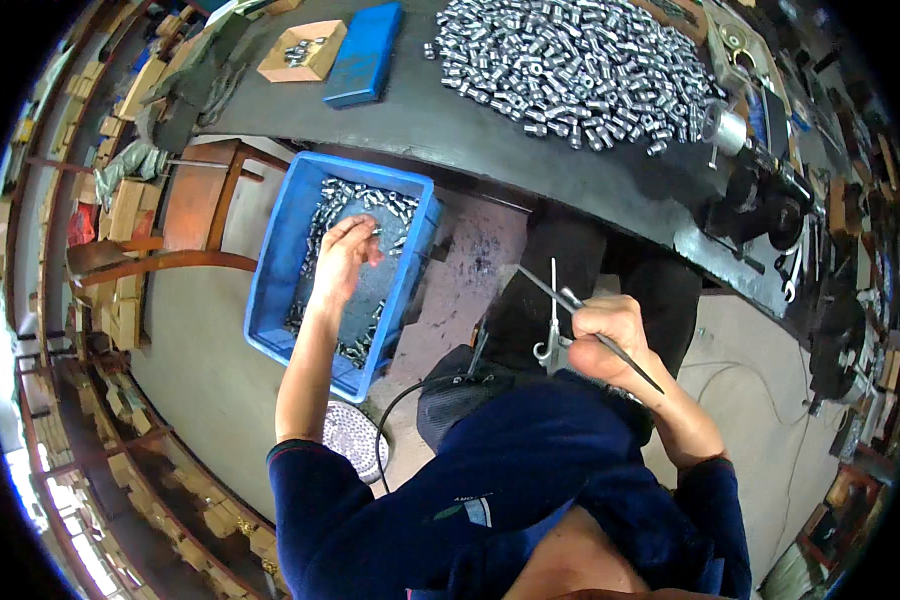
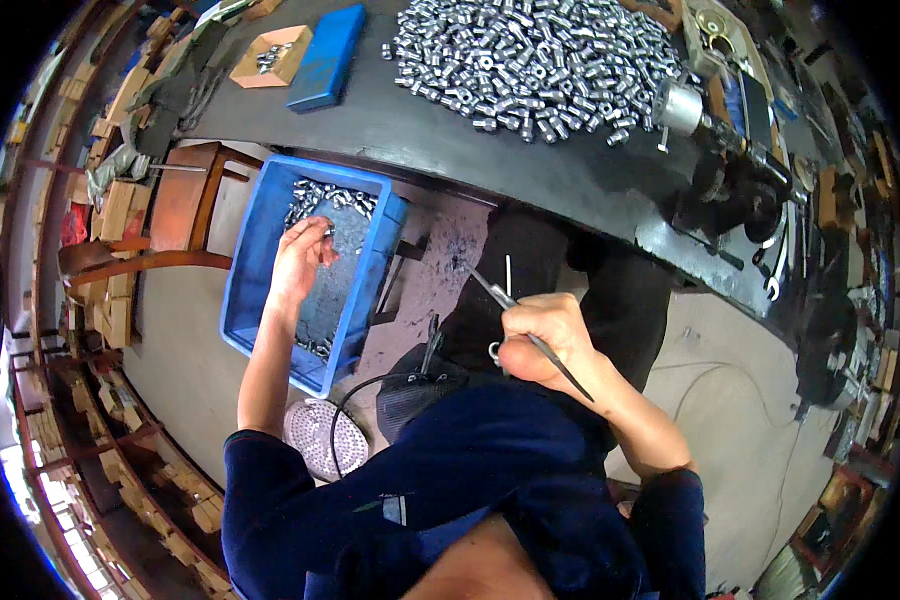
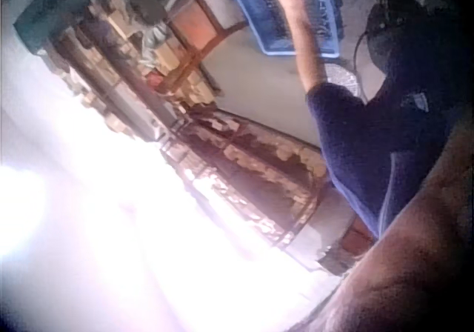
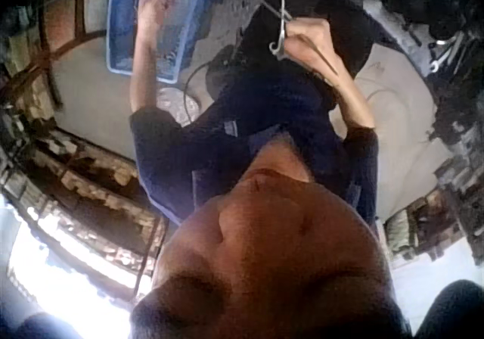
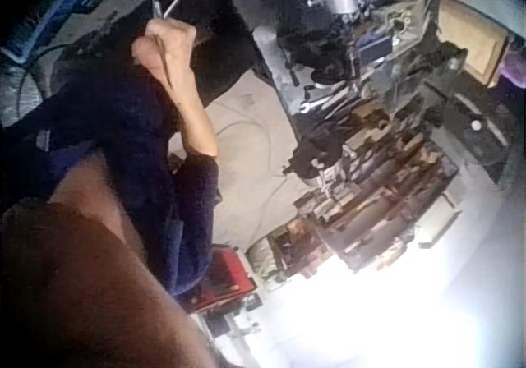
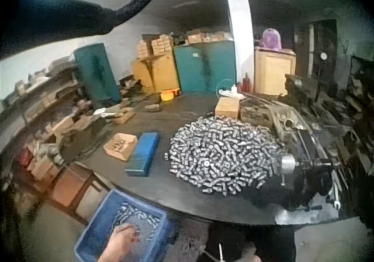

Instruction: The person repeatedly picks small cylindrical metal parts from a blue bin, uses a pointed metal tool to deburr or clean the interior of each part, and then places the finished parts onto a large pile on the workbench. The process is continuous and repetitive throughout the clip.

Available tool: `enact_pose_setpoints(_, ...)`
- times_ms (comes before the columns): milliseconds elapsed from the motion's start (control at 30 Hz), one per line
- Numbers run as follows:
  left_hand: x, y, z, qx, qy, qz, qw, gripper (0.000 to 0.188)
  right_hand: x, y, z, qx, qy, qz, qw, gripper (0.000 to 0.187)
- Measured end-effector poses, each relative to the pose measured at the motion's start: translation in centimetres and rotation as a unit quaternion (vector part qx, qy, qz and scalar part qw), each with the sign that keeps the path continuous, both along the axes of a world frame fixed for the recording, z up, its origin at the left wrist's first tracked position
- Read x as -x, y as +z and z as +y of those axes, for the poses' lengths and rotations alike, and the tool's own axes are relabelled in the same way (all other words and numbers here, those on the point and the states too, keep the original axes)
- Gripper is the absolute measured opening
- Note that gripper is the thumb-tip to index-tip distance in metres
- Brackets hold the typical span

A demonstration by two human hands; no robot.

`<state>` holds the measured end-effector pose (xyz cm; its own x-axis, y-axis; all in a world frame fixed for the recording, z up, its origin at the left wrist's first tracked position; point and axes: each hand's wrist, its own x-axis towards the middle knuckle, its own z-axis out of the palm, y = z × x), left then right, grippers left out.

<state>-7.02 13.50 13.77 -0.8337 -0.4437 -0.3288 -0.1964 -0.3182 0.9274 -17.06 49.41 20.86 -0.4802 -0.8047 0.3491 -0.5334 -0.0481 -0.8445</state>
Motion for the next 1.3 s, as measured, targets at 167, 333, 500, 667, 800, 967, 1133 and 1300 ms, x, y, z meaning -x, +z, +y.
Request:
enact_pose_setpoints(167, 1.7, 4.8, 8.9, -0.159, -0.151, 0.043, 0.975, 0.029, 0.0, -0.4, -1.6, -0.003, 0.075, -0.003, 0.997, 0.033)
enact_pose_setpoints(333, 2.0, 4.1, 13.3, -0.299, -0.228, 0.039, 0.926, 0.036, -0.1, -0.2, -2.4, -0.021, 0.078, -0.039, 0.996, 0.023)
enact_pose_setpoints(500, 1.9, 4.2, 14.2, -0.243, -0.204, 0.013, 0.948, 0.040, 0.1, -0.7, -2.5, -0.025, 0.076, -0.061, 0.995, 0.020)
enact_pose_setpoints(667, 2.0, 5.3, 14.7, -0.084, -0.200, -0.024, 0.976, 0.036, 0.1, -0.7, -2.9, -0.010, 0.076, -0.085, 0.993, 0.017)
enact_pose_setpoints(800, 2.0, 5.5, 15.1, -0.001, -0.228, 0.015, 0.973, 0.025, -0.2, -0.9, -2.7, -0.044, 0.077, -0.103, 0.991, 0.016)
enact_pose_setpoints(967, 1.9, 5.9, 15.5, -0.002, -0.241, 0.068, 0.968, 0.018, -0.5, -0.9, -2.6, -0.037, 0.055, -0.100, 0.993, 0.015)
enact_pose_setpoints(1133, 2.5, 6.3, 14.8, -0.014, -0.269, 0.081, 0.960, 0.021, -0.7, -1.2, -2.6, -0.057, 0.023, 0.034, 0.998, 0.014)
enact_pose_setpoints(1300, 2.5, 5.9, 14.6, 0.070, -0.274, 0.038, 0.958, 0.023, -0.8, -0.6, -2.4, -0.084, -0.021, 0.131, 0.988, 0.013)
